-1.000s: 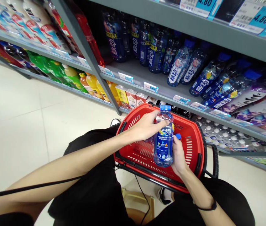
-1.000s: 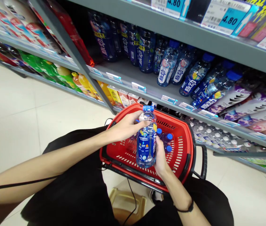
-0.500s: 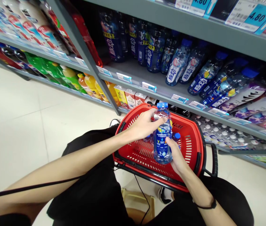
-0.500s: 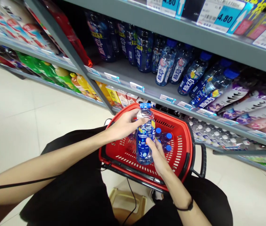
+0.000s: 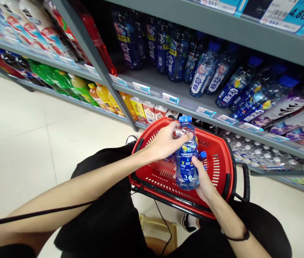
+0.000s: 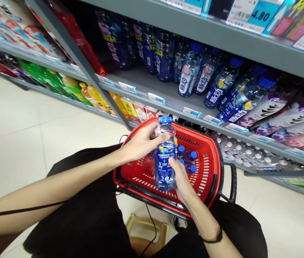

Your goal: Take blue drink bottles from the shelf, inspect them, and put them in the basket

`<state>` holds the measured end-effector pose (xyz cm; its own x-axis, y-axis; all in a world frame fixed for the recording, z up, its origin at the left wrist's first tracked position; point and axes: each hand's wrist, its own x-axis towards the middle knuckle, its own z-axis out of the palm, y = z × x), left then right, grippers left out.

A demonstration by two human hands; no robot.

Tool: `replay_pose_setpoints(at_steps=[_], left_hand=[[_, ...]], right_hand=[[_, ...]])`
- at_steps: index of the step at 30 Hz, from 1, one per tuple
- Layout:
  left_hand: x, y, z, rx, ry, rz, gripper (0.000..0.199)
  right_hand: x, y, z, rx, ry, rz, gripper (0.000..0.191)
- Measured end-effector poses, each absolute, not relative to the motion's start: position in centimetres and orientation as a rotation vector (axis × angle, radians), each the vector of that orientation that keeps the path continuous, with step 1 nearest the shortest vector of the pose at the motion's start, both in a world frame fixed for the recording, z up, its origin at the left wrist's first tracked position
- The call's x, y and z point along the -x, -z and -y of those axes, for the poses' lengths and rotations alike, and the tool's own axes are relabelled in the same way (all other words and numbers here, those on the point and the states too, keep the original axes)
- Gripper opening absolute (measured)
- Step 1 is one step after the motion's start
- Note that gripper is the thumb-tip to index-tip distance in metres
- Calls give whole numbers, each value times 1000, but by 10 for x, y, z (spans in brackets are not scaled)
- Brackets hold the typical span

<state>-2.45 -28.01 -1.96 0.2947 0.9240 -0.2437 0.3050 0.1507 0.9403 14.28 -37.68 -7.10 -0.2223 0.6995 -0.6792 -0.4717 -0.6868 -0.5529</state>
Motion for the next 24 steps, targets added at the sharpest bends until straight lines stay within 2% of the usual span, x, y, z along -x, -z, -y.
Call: replay_pose_setpoints(at_steps=[6,18,24], left_hand=[[23,20,280,-1411,-667,-1230,45],[23,22,279,-1446,-612,-1324,48],[21,21,279,-1453,-631,-1300,39]], right_hand=[[-143,66,376,1259,-1979,306,60],[-143,64,376,1283,-1991,315,66],[-142,62,375,1280,-1995,304,68]])
